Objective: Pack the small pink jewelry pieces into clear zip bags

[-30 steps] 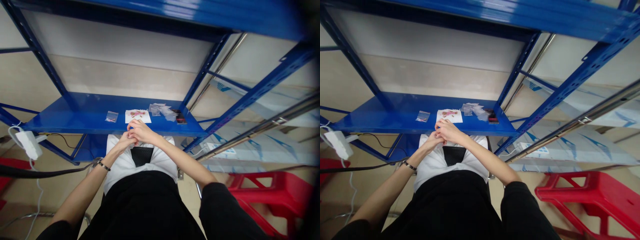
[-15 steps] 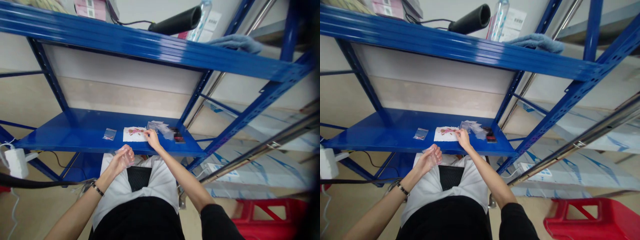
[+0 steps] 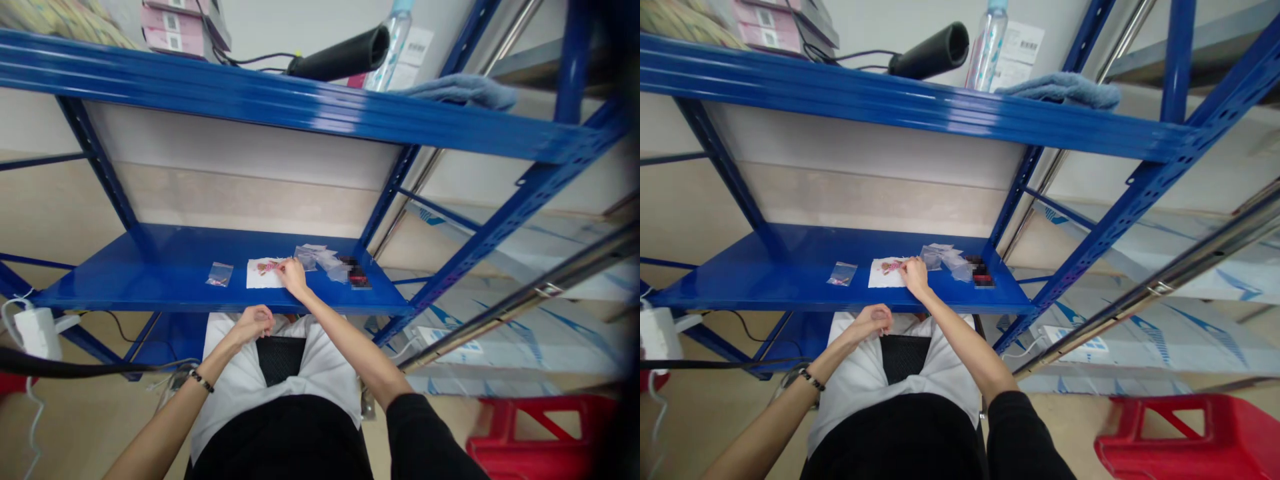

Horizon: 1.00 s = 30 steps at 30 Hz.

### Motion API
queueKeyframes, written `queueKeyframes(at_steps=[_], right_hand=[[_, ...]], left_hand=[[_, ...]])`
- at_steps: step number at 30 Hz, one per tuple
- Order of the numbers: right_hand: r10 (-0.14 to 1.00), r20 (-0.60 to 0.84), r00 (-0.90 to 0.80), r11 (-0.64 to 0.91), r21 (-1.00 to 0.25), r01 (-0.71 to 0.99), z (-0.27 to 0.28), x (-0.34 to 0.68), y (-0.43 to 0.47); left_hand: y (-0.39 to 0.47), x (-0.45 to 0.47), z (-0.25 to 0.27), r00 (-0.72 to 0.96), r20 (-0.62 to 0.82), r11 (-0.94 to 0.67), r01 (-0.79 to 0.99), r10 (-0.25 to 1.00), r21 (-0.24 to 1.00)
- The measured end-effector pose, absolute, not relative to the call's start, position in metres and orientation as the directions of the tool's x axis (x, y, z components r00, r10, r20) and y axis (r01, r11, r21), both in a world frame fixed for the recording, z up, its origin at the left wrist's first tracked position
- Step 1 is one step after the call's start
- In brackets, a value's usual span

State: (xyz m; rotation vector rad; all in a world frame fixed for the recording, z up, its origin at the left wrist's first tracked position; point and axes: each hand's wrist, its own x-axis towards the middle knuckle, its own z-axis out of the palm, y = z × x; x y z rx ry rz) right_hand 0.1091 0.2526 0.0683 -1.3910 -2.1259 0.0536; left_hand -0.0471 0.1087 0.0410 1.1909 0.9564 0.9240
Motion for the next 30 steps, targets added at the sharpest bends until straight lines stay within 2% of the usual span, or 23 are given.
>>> queueKeyframes(at_steps=[3,7,12,19,26,30], right_hand=[[0.821,0.476,-0.315,0.526,-0.415,0.743,0.078,0.105,0.227],[0.785,0.485,-0.386,0.62,-0.594,0.513,0.081,0.106,0.171],[0.777,0.42,-0.469,0.589,-0.747,0.309,0.073,0.112,0.117],[0.788,0.419,-0.452,0.582,-0.746,0.323,0.069,0.123,0.118],[0.719,0.388,-0.577,0.664,-0.628,0.405,0.078,0.129,0.09],[0.709,0.359,-0.608,0.666,-0.624,0.409,0.081,0.13,0.075]], left_hand=[[0.103,-0.053,0.04,0.381,-0.167,0.186,-0.014,0.91,0.982],[0.086,-0.058,0.043,0.493,-0.1,0.174,-0.107,0.864,0.979],[0.083,-0.056,0.043,0.505,-0.045,0.205,-0.266,0.862,0.942],[0.095,-0.048,0.042,0.611,-0.045,0.286,-0.303,0.791,0.909],[0.078,-0.049,0.041,0.684,-0.009,0.265,-0.271,0.73,0.925],[0.07,-0.052,0.041,0.713,-0.009,0.276,-0.261,0.701,0.925]])
